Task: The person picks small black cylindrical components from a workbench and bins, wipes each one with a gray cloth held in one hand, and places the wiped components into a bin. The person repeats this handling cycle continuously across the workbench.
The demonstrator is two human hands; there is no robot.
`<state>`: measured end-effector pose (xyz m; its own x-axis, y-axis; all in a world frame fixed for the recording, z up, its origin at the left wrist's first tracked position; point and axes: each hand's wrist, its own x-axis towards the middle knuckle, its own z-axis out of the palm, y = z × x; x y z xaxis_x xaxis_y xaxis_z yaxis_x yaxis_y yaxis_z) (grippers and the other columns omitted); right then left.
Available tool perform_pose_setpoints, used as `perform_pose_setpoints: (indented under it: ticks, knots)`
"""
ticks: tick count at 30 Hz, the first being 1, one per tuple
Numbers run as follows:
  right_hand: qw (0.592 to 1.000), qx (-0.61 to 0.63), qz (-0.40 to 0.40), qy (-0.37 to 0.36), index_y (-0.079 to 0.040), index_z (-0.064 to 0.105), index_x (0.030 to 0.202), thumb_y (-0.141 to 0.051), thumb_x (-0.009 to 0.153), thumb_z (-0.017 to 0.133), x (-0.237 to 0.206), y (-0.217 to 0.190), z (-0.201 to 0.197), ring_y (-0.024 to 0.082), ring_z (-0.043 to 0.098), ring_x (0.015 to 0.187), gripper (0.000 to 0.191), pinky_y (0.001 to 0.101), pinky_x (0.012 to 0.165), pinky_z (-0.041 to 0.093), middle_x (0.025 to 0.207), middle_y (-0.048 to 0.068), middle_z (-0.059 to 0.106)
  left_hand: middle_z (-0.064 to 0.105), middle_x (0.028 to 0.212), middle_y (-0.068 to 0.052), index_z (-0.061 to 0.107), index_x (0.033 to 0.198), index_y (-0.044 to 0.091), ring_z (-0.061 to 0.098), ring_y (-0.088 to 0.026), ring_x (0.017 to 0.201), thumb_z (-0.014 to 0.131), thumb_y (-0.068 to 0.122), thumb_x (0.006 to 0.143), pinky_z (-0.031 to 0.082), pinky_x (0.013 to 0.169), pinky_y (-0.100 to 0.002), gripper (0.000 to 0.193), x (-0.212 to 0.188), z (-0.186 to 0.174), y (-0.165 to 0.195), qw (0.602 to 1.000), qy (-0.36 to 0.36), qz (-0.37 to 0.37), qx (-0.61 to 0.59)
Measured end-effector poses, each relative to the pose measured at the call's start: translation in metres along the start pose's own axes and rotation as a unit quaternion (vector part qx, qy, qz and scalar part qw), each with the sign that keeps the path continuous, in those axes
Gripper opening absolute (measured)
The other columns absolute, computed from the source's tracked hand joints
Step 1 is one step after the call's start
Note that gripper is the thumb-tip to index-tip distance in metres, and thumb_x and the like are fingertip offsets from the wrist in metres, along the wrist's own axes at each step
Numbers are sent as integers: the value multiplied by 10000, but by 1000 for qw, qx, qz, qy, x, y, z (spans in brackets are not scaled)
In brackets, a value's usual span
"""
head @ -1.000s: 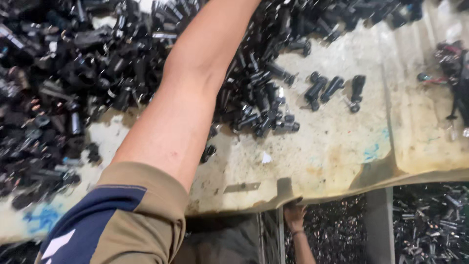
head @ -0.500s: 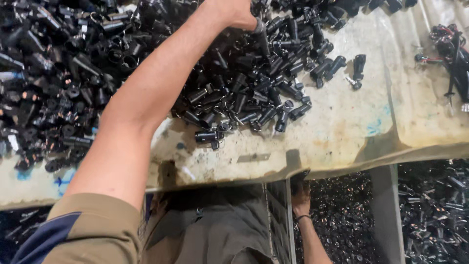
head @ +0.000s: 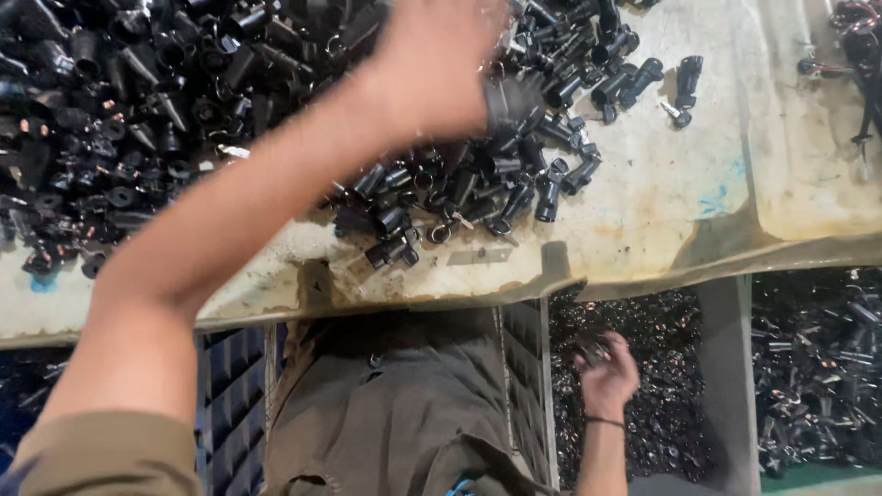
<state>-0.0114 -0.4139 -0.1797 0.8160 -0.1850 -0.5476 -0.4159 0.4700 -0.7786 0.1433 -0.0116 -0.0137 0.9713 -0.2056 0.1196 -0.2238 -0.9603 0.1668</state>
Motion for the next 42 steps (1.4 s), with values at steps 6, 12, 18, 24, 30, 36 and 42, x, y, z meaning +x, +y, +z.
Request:
perform_pose_setpoints:
  ticks: [6,12,18,24,30,36,42]
  knots:
    - [996,70,19,-45,-165,600,1167,-305,1036,586,5,0,-23,138,566,680,193,236,438,390,922,28,647,278,1624,-121,522,1454,225,211,-373,1488,748,259,620,198,1141,-693,864,-31,59,89,952,27,303,5]
    - [997,-52,-40,27,-141,595,1332,-188,1004,594,1,-6,-38,80,564,727,331,206,476,399,1120,-5,712,557,1340,-133,650,1204,28,538,-403,1243,665,154,874,415,1081,-573,354,-35,100,68,929,25,365,59]
    - [982,-95,-121,112,-155,600,1265,-220,1053,608,-11,-22,-47,90,534,715,222,214,476,364,1108,-6,682,696,1029,-112,678,1042,48,686,-291,1012,678,71,899,570,867,-415,145,-39,87,32,938,95,330,-53]
    - [958,276,-49,-56,-153,663,1255,-395,1029,514,-8,-43,-61,159,588,810,363,263,570,421,1062,44,660,724,1118,-112,646,1156,33,747,-181,1085,662,-39,979,597,944,-342,192,-32,49,24,855,265,109,-432]
    - [932,311,17,-188,-112,665,1280,-339,1137,521,16,-50,-79,141,536,803,305,265,556,387,1002,34,625,622,945,-127,562,981,76,631,-256,873,818,87,843,493,771,-344,291,-132,-1,59,891,151,87,-420]
    - [926,321,73,-185,-178,686,1238,-276,1082,545,18,-46,-81,135,538,851,232,259,592,419,964,10,609,593,1022,-177,615,1132,52,555,-377,1001,809,113,651,430,869,-494,523,-221,54,76,981,44,-31,-189]
    - [926,299,86,-214,-184,647,1224,-188,1060,608,-8,-52,-52,120,522,877,169,221,587,438,1202,27,674,570,1062,-144,626,1205,60,530,-350,1080,771,18,739,402,944,-493,490,-206,85,58,983,69,-120,-119]
